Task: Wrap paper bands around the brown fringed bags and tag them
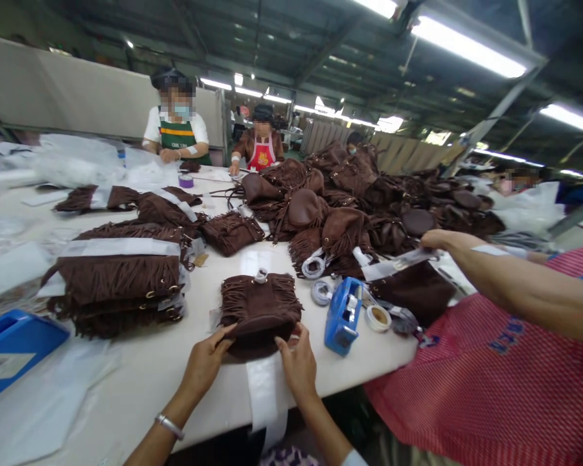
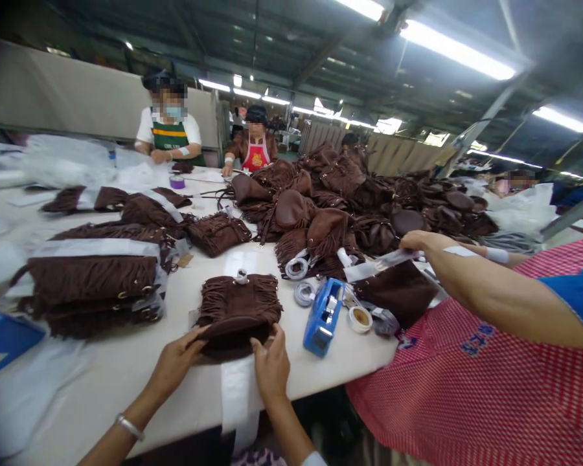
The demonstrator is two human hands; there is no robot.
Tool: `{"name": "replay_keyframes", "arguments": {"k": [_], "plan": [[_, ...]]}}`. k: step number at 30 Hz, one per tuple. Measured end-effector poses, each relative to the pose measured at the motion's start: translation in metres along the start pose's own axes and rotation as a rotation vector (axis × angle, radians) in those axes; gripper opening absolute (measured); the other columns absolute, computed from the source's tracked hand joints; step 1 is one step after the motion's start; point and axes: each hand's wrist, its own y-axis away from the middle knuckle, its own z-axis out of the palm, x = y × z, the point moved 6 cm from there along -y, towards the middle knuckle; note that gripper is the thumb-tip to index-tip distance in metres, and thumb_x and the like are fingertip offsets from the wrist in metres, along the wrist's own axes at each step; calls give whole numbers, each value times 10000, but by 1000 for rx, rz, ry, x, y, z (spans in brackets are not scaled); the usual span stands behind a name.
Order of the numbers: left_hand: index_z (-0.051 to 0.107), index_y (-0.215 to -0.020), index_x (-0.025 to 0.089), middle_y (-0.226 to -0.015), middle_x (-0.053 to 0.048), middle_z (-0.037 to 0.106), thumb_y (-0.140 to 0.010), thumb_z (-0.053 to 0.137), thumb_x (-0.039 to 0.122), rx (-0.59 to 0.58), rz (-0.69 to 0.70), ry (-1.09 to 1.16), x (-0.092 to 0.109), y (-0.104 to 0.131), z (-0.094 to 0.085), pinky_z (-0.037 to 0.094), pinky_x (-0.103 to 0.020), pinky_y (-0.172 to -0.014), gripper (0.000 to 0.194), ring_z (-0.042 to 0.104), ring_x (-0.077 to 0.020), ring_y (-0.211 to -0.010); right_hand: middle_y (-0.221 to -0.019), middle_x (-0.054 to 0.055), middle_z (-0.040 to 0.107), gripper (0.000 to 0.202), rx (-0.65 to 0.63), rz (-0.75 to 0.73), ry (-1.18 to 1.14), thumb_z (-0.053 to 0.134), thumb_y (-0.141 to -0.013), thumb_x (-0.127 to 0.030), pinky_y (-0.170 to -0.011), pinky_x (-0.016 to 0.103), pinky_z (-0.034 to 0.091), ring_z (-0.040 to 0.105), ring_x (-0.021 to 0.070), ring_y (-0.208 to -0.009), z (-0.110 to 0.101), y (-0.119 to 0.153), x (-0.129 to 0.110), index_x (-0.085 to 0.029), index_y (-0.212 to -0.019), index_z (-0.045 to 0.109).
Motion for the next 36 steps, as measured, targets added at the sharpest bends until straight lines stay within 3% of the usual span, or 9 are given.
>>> {"name": "replay_keyframes", "arguments": {"k": [7, 10, 14, 16, 18, 20, 24, 31, 36], "plan": [[660, -1166, 288, -885, 36, 767, -905, 474, 478, -11, -48, -188, 5, 1, -2, 556, -285, -724, 373, 719, -220, -842, -973, 85, 680, 243, 19, 179, 80, 478, -849, -223, -727, 329, 461, 657, 255, -877, 17, -10, 17, -203, -1089, 512], [583, -1279, 249, -921, -37, 758, -951, 405, 394, -48, -39, -607, 26, 6, -4, 546, -340, -695, 401, 720, -259, -781, -829, 29, 678, 149, -6, 193, 40, 478, -814, -170, -681, 279, 420, 643, 213, -782, 15, -18, 25, -216, -926, 566], [396, -1444, 92, -1412, -229, 510, -944, 457, 359, 144, 462, -1067, 95, 6, 15, 442, -520, -986, 570, 574, -373, -1181, -794, 4, 677, 115, -44, 177, -48, 493, -790, -160, -652, 246, 394, 622, 179, -741, 10, -24, 33, -220, -829, 583], [376, -1466, 165, -1492, -174, 439, -932, 496, 272, 44, 769, -1090, 120, 0, 44, 381, -498, -1072, 558, 474, -339, -1309, -781, -2, 672, 108, -67, 163, -93, 502, -784, -163, -653, 241, 394, 613, 172, -733, 7, -26, 36, -219, -816, 589], [419, -1441, 235, -1434, -117, 523, -923, 475, 153, -121, 916, -1081, 131, -14, 70, 419, -452, -1041, 528, 513, -287, -1277, -768, -8, 663, 109, -91, 149, -135, 505, -777, -157, -654, 238, 394, 604, 165, -722, 4, -28, 39, -216, -804, 592], [506, -1371, 229, -1257, -101, 651, -924, 452, 111, -215, 878, -1053, 132, -34, 83, 484, -407, -926, 466, 616, -259, -1117, -754, -14, 652, 113, -113, 139, -175, 506, -767, -142, -646, 234, 389, 591, 157, -704, 2, -29, 41, -213, -789, 592], [634, -1145, 180, -960, -79, 711, -967, 471, 282, -227, 723, -1025, 131, -63, 78, 505, -351, -734, 263, 676, -229, -823, -728, -22, 629, 111, -141, 124, -242, 534, -741, -113, -636, 231, 373, 563, 145, -681, -1, -28, 46, -207, -763, 588], [576, -936, 237, -890, 24, 675, -992, 424, 398, -278, 636, -939, 134, -69, 71, 474, -254, -699, 229, 668, -135, -797, -710, -40, 599, 126, -206, 60, -302, 558, -758, -83, -620, 223, 395, 558, 131, -665, -12, -21, 49, -209, -755, 567], [517, -858, 228, -798, 19, 580, -996, 407, 408, -348, 632, -773, 131, -64, 78, 431, -284, -710, 252, 602, -149, -755, -1056, 58, 600, 315, -27, -91, -193, 569, -827, -104, -875, 342, 475, 576, 207, -983, -36, -12, 21, -205, -1123, 538]]}}
